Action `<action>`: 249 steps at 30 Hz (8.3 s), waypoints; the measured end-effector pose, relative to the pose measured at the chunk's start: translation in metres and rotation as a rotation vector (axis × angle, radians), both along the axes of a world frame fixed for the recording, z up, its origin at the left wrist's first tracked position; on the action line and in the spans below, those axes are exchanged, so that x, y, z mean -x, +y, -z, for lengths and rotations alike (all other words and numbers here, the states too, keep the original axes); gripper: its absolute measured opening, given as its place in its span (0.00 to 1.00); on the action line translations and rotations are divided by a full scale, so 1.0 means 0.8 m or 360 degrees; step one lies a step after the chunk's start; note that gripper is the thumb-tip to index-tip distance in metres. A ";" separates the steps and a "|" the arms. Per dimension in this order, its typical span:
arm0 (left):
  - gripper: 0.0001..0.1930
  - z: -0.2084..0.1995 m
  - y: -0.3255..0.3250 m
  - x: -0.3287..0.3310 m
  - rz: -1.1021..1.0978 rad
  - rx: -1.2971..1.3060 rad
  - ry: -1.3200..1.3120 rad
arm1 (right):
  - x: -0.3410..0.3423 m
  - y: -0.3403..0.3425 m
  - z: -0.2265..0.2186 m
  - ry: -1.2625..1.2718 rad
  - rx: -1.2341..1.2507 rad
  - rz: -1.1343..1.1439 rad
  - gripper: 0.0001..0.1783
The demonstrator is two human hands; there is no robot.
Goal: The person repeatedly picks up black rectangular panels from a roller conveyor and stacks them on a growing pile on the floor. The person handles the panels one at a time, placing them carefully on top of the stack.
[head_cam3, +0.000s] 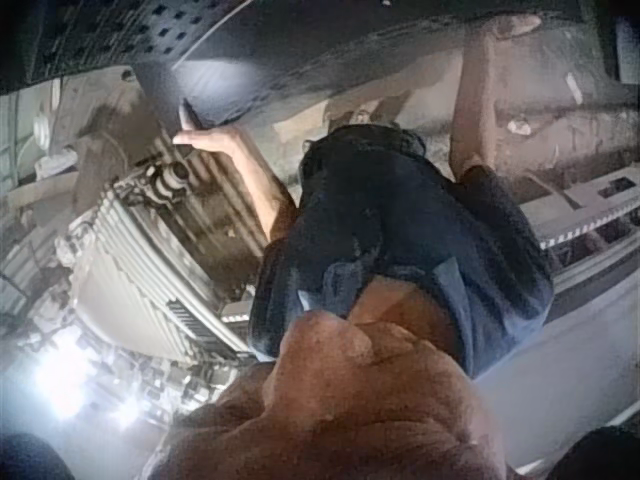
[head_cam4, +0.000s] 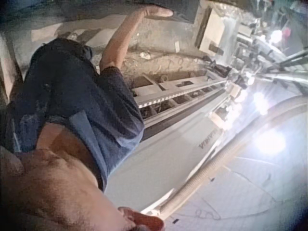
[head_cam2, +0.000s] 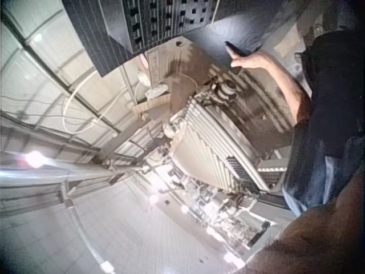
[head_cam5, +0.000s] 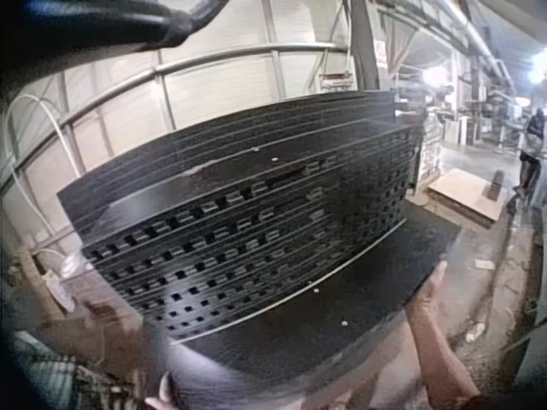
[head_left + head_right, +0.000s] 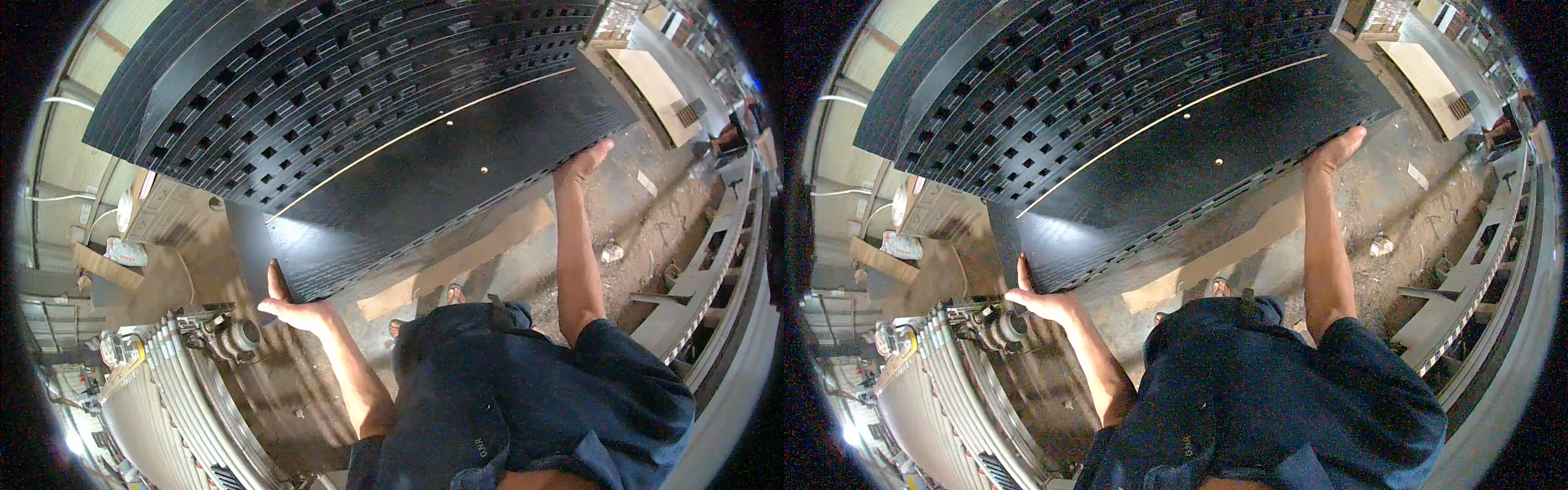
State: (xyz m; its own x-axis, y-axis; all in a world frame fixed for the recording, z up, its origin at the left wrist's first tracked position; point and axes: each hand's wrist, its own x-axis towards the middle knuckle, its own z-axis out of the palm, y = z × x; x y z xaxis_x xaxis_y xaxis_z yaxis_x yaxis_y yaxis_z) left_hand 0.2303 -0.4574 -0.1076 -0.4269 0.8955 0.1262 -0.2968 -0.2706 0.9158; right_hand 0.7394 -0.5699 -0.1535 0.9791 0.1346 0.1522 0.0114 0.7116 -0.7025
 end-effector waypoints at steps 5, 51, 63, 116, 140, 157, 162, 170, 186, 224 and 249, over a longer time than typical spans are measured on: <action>0.46 -0.010 -0.009 -0.012 -0.0019 -0.0008 -0.0260 | -0.008 -0.010 0.007 -0.0013 0.0023 0.0129 0.36; 0.28 0.001 -0.073 0.067 0.0620 0.0130 0.0702 | 0.207 -0.100 0.238 0.0226 0.1382 -0.1299 0.21; 0.21 0.032 -0.109 0.352 -0.0030 0.0379 0.0837 | 0.714 0.047 0.160 -0.0656 0.1747 -0.3405 0.20; 0.14 0.158 -0.031 0.704 -0.2683 -0.0218 -0.1486 | 1.459 0.280 0.017 -0.3539 -0.2098 -0.2640 0.33; 0.14 0.145 -0.112 0.751 -0.2186 0.0396 -0.1064 | 1.455 0.269 0.018 -0.3533 -0.1725 -0.3692 0.18; 0.15 0.129 -0.085 0.852 -0.1908 0.0622 -0.0991 | 1.530 0.304 0.004 -0.3612 -0.1089 -0.3747 0.15; 0.16 0.126 -0.078 0.835 -0.1961 0.0735 -0.1035 | 1.533 0.314 0.003 -0.3497 -0.1205 -0.3960 0.15; 0.11 0.142 -0.068 0.815 -0.1901 0.0626 -0.1087 | 1.546 0.297 -0.048 -0.3206 -0.1172 -0.4623 0.09; 0.17 0.284 -0.112 0.602 -0.2821 0.0902 -0.1325 | 1.603 0.158 -0.016 -0.3572 -0.2318 -0.3786 0.22; 0.20 0.542 0.044 0.515 -0.2682 0.1608 -0.0954 | 1.637 0.141 0.091 -0.2831 -0.3702 -0.3082 0.13; 0.13 0.500 0.036 0.478 -0.3525 0.1114 -0.1658 | 1.733 0.148 0.256 -0.2940 -0.3343 -0.4064 0.17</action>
